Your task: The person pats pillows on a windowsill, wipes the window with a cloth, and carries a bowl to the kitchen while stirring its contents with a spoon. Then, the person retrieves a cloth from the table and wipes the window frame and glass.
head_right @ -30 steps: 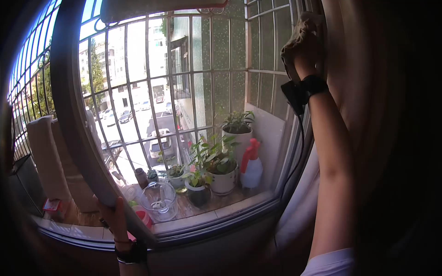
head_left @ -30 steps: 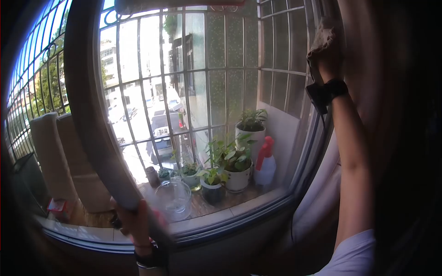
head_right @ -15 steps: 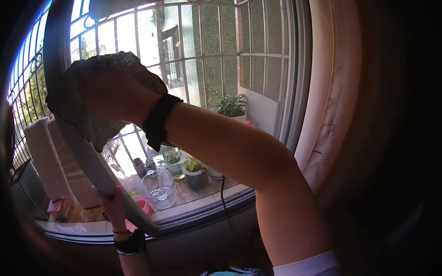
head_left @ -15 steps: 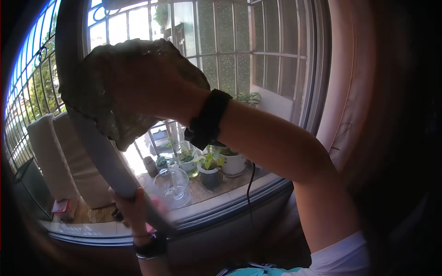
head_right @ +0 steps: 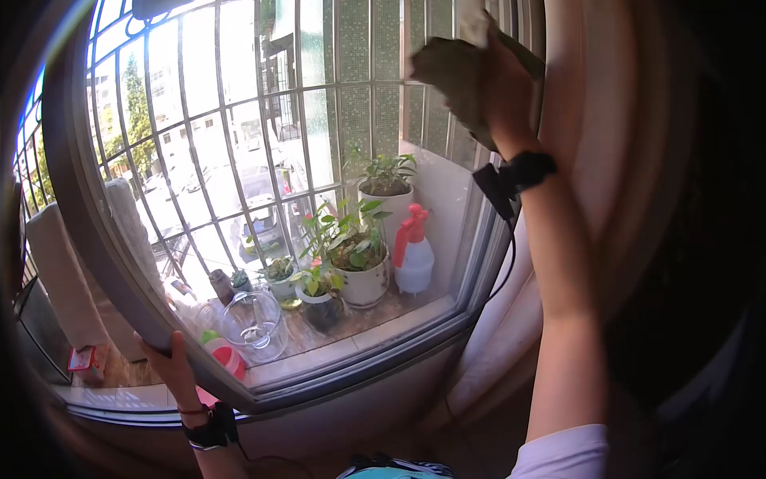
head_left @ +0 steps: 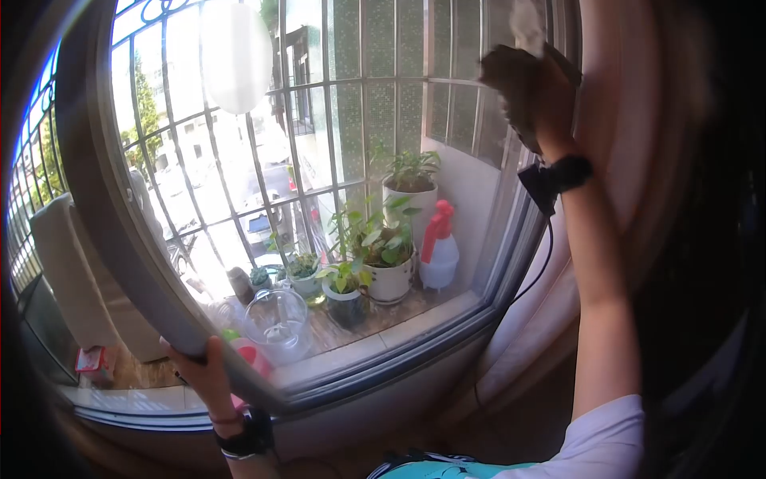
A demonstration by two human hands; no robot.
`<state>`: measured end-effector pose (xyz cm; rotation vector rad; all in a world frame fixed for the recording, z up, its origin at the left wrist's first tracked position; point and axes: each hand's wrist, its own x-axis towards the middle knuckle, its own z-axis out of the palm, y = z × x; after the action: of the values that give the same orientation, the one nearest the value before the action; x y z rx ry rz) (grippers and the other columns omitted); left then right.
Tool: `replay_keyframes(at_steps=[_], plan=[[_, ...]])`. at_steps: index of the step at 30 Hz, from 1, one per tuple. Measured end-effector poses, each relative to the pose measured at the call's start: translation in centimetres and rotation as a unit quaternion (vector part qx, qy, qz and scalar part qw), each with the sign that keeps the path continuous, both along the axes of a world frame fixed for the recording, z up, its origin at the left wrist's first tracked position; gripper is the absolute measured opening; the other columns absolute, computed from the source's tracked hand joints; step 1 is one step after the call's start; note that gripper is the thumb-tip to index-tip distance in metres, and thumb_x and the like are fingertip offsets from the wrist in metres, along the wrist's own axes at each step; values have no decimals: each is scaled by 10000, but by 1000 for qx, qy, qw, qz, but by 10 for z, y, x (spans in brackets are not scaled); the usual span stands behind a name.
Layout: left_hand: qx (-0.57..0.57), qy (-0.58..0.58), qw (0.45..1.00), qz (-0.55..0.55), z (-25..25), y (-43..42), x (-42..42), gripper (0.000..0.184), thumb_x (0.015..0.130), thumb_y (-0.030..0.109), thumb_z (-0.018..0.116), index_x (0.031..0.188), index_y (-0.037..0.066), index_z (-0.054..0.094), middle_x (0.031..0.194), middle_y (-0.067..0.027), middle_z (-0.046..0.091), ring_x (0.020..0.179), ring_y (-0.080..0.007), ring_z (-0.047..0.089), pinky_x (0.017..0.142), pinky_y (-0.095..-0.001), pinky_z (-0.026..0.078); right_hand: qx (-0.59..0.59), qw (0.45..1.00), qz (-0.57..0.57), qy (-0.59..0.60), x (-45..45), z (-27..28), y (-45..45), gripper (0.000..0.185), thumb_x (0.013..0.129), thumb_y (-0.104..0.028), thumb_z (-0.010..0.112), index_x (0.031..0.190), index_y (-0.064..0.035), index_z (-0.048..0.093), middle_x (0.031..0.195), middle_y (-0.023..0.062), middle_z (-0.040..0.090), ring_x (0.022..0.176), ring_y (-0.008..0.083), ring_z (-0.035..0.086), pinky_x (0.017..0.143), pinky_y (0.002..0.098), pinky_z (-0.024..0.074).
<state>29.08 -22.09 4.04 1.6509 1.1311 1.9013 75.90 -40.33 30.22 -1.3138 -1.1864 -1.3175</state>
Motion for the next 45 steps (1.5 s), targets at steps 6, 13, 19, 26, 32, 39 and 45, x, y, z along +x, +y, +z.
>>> replay_keyframes(at_steps=[6, 13, 19, 26, 32, 39, 45], plan=[[22, 22, 999, 13, -1, 2, 1, 728, 729, 251, 670, 1276, -24, 276, 1131, -169, 465, 1011, -257, 473, 882, -350, 369, -24, 973, -227, 7, -31, -5, -9, 206, 823, -137, 479, 988, -27, 538, 832, 94, 598, 709, 172, 591, 626, 270, 456], [70, 43, 997, -14, 1, 4, -1, 650, 768, 293, 659, 1232, -11, 319, 1070, -143, 475, 976, -226, 472, 849, -333, 383, 63, 992, -7, -109, -158, -4, 67, 155, 837, -108, 471, 968, -48, 527, 735, 120, 579, 639, 268, 579, 552, 345, 473], [45, 14, 998, -49, 8, 2, 0, 652, 686, 202, 706, 1191, -1, 347, 1049, -140, 478, 961, -248, 477, 856, -351, 378, 15, 955, 17, -297, -286, -68, 136, 311, 709, -144, 542, 998, -32, 561, 779, 76, 553, 604, 172, 566, 454, 288, 452], [49, 26, 997, -50, 8, 1, -3, 693, 660, 200, 725, 1202, -1, 342, 1050, -160, 487, 954, -268, 493, 843, -351, 389, -65, 941, 93, -319, -274, -73, 109, 376, 712, -189, 562, 1070, -73, 543, 820, 65, 560, 651, 199, 587, 508, 316, 494], [33, 51, 997, -51, 6, -1, -6, 654, 722, 134, 661, 1242, -20, 296, 1081, -159, 456, 987, -238, 455, 877, -333, 366, -13, 963, -89, -255, -138, -45, 59, 422, 746, -148, 532, 1166, -125, 495, 802, 33, 551, 652, 202, 577, 593, 331, 494], [32, -15, 999, -16, -1, 3, 0, 674, 681, 129, 678, 1232, -19, 319, 1058, -148, 481, 940, -230, 479, 837, -323, 391, -51, 992, -87, 76, 28, -71, -29, 259, 784, -62, 447, 1018, -61, 558, 910, 157, 597, 835, 308, 578, 717, 349, 474], [69, -8, 997, 38, -9, 10, -1, 713, 697, 203, 683, 1251, -35, 303, 1084, -152, 466, 971, -237, 461, 862, -331, 370, -56, 951, -305, 3, 24, -121, -30, 93, 718, -86, 525, 770, -18, 562, 794, 148, 576, 773, 327, 558, 642, 406, 437]])
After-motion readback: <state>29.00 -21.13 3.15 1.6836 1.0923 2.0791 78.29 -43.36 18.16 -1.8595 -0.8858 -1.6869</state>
